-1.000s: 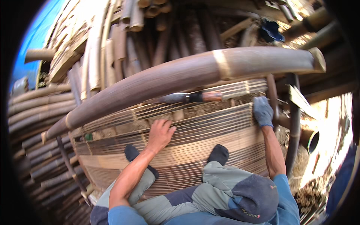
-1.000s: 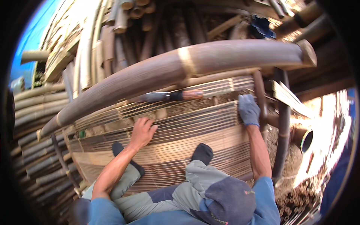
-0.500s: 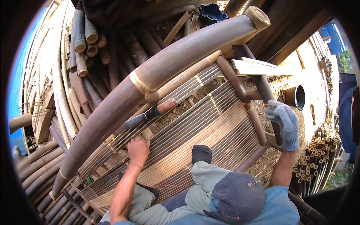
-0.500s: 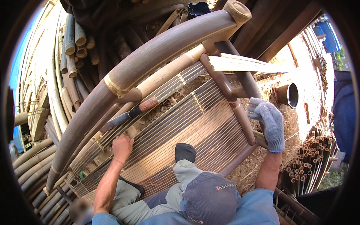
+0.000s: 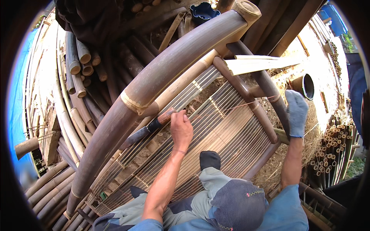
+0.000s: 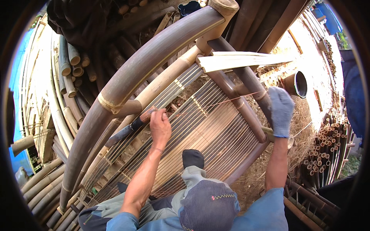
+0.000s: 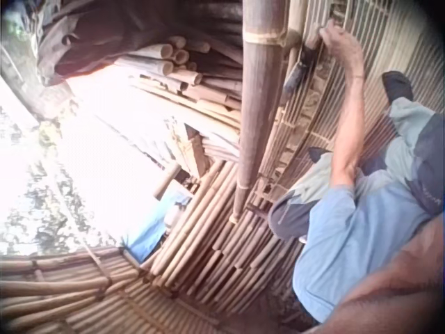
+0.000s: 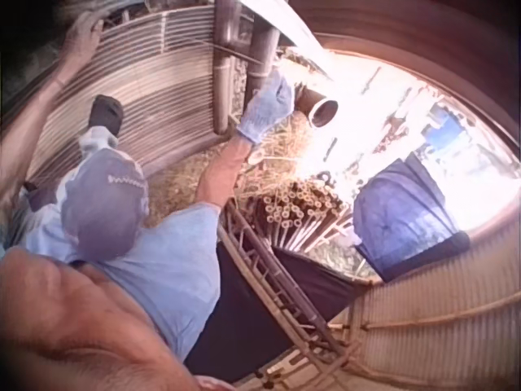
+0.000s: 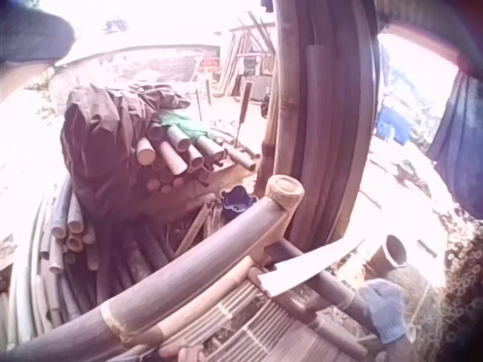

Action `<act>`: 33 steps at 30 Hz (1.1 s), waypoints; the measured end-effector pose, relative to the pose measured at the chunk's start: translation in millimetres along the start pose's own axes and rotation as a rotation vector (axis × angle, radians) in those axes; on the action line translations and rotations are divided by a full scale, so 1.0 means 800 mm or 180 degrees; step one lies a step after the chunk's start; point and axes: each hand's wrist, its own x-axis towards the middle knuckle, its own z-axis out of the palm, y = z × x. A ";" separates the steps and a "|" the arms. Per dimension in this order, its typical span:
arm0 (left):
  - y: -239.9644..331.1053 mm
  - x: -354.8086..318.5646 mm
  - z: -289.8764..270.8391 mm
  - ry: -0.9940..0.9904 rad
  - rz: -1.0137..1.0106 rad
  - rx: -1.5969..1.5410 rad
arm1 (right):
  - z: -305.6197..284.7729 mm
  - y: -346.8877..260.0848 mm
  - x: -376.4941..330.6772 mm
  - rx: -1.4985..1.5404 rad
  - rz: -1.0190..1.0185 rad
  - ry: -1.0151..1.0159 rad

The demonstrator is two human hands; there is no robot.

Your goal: The person weaves thin bamboo strips on a large bamboo loom, using gloved hands to interlace the strips and a wooden tool to press them into place. The person occasionally uses a saw to cut a bamboo piece.

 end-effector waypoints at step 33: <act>-0.024 0.019 0.028 -0.0745 -0.1439 -0.0101 | 0.329 -0.048 -0.058 -0.1556 -0.2014 -0.2706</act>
